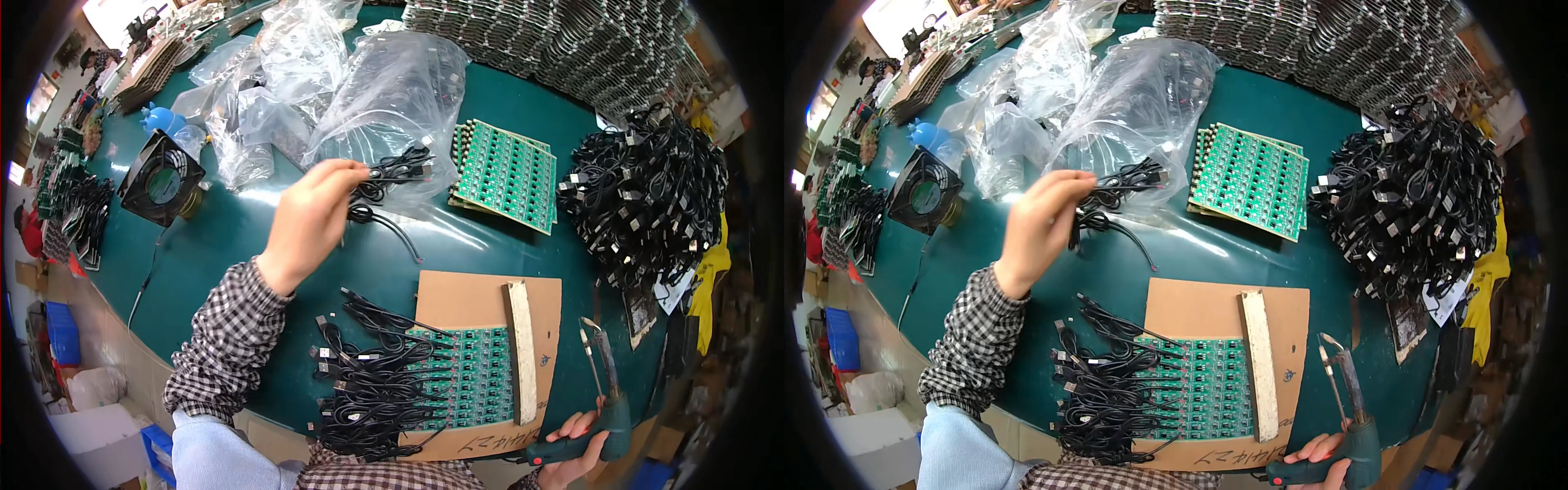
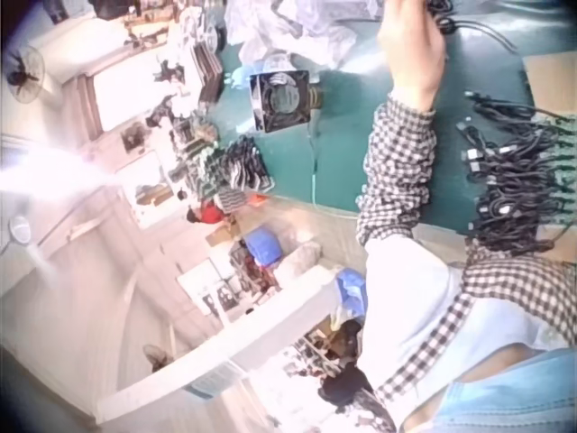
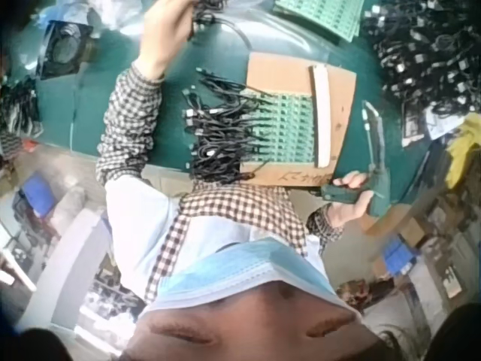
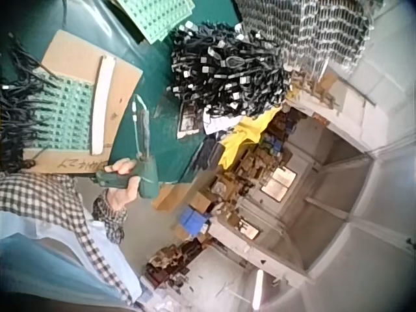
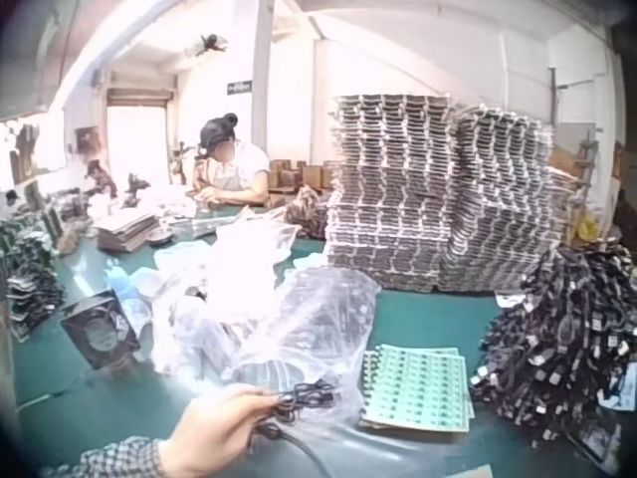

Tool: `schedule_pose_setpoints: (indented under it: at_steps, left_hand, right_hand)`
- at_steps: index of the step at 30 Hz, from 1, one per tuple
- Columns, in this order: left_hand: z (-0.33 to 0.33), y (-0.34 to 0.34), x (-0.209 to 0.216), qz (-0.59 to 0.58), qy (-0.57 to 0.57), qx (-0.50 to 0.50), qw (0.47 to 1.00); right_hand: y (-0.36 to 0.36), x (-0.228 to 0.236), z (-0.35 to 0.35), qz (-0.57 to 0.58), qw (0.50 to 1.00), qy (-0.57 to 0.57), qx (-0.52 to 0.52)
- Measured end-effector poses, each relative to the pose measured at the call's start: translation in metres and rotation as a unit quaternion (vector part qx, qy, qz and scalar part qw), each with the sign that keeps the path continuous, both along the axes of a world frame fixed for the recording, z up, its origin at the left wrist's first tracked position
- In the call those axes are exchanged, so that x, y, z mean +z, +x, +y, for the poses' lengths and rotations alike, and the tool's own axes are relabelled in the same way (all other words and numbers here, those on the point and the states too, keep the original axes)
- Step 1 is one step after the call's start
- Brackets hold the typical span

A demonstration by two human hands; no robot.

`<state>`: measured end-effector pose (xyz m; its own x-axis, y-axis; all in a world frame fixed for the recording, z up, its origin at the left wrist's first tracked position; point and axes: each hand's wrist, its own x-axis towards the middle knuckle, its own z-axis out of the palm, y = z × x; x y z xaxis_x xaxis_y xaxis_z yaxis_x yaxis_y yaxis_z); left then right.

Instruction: The person solders USB cables onto a circuit board panel by picking up cables, positioning the exposed wire leads onto connection points, and securing them with a handheld soldering tool.

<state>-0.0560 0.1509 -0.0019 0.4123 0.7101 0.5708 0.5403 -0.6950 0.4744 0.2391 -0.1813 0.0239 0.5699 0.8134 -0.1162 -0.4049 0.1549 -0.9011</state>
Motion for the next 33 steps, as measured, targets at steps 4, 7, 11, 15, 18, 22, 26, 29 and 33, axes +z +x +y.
schedule_pose_setpoints:
  at_steps: [4, 7, 11, 15, 18, 22, 26, 29, 33]
  left_hand:
    - [-0.036, 0.02, 0.036, -0.054, -0.051, -0.023, 0.997]
    - [-0.073, 0.041, 0.055, -0.066, -0.167, -0.086, 0.98]
    - [-0.126, 0.063, 0.075, -0.088, -0.385, -0.249, 0.885]
    - [-0.154, 0.087, 0.055, -0.18, -0.647, -0.262, 0.693]
    - [-0.161, 0.096, 0.047, -0.196, -0.647, -0.258, 0.69]
    - [-0.164, 0.105, 0.045, -0.176, -0.659, -0.244, 0.69]
    - [-0.162, 0.11, 0.043, -0.162, -0.684, -0.242, 0.669]
    - [-0.163, 0.112, 0.036, -0.199, -0.685, -0.257, 0.652]
    - [-0.159, 0.108, 0.037, -0.187, -0.637, -0.269, 0.697]
  right_hand:
    - [-0.011, -0.002, 0.012, -0.104, 0.992, 0.009, -0.07]
    - [-0.012, 0.009, 0.018, -0.125, 0.992, 0.002, 0.011]
    - [-0.038, 0.03, 0.06, -0.099, 0.992, -0.061, 0.044]
    - [-0.039, 0.022, 0.083, -0.205, 0.962, -0.098, 0.152]
    - [-0.034, 0.015, 0.076, -0.203, 0.962, -0.094, 0.158]
    - [-0.03, 0.01, 0.07, -0.183, 0.968, -0.089, 0.149]
    - [-0.024, 0.009, 0.071, -0.221, 0.957, -0.098, 0.163]
    - [-0.024, 0.006, 0.07, -0.162, 0.974, -0.067, 0.144]
    - [-0.024, 0.005, 0.072, -0.107, 0.981, -0.073, 0.142]
